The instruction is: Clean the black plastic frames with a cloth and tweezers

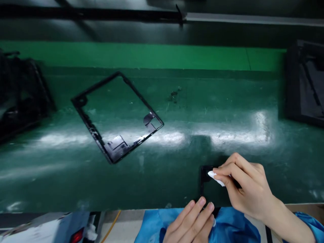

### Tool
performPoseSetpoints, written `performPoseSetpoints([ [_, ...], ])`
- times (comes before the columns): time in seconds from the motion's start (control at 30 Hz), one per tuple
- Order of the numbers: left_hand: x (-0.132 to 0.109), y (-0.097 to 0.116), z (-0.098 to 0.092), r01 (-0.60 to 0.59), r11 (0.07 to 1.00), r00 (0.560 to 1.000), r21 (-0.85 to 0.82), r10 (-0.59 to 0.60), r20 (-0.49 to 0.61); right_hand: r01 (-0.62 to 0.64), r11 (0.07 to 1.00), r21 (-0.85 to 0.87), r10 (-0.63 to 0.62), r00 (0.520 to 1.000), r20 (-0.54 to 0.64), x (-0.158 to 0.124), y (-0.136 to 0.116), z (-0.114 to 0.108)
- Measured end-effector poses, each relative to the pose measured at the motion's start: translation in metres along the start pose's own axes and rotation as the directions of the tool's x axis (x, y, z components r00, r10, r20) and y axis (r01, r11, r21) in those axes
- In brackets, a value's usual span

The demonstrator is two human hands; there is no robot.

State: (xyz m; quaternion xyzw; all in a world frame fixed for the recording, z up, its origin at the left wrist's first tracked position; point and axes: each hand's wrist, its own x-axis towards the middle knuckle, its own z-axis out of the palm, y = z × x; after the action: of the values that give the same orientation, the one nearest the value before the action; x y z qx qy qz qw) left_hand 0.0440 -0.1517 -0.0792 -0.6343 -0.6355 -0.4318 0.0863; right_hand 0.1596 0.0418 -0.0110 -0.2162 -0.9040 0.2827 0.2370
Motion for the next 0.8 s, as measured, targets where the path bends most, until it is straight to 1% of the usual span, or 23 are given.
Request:
performPoseSetpoints([
  [0.13,-0.006,-0.001,0.005,0.008,1.0,1.0,0.022,-0.008,0.023,-0.006,1.0,0.013,0.006,1.0,0.015,-0.001,-0.001,0.0],
  [0.23,-0.005,-0.002,0.0,0.001,1.0,1.0,0.006,-0.001,0.028,0.017,1.0,-0.021,-0.017,1.0,0.011,-0.001,0.0,0.001],
  [0.33,-0.005,0.0,-0.013,-0.019,1.0,0.989,-0.016,0.021,0.148,0.055,0.995,-0.085,-0.055,0.998,-0.002,-0.001,0.001,0.001],
  [0.43,-0.014,0.004,-0.032,-0.037,0.999,0.959,-0.039,0.046,0.28,0.083,0.984,-0.159,-0.086,0.996,-0.011,0.001,0.002,0.001],
  [0.53,-0.027,0.007,-0.049,-0.088,0.993,0.923,-0.077,0.111,0.368,0.092,0.963,-0.252,-0.101,0.995,-0.026,0.006,0.004,-0.001],
  [0.6,-0.032,0.007,-0.055,-0.11,0.991,0.903,-0.082,0.134,0.409,0.075,0.945,-0.319,-0.093,0.995,-0.043,0.011,0.005,-0.005],
  [0.67,-0.033,0.004,-0.055,-0.093,0.994,0.899,-0.062,0.111,0.423,0.046,0.933,-0.358,-0.062,0.998,-0.034,0.016,0.007,-0.01],
  [0.8,-0.027,-0.007,-0.046,-0.064,0.997,0.889,-0.051,0.08,0.451,-0.014,0.915,-0.404,0.04,0.998,0.055,0.027,0.004,-0.018],
])
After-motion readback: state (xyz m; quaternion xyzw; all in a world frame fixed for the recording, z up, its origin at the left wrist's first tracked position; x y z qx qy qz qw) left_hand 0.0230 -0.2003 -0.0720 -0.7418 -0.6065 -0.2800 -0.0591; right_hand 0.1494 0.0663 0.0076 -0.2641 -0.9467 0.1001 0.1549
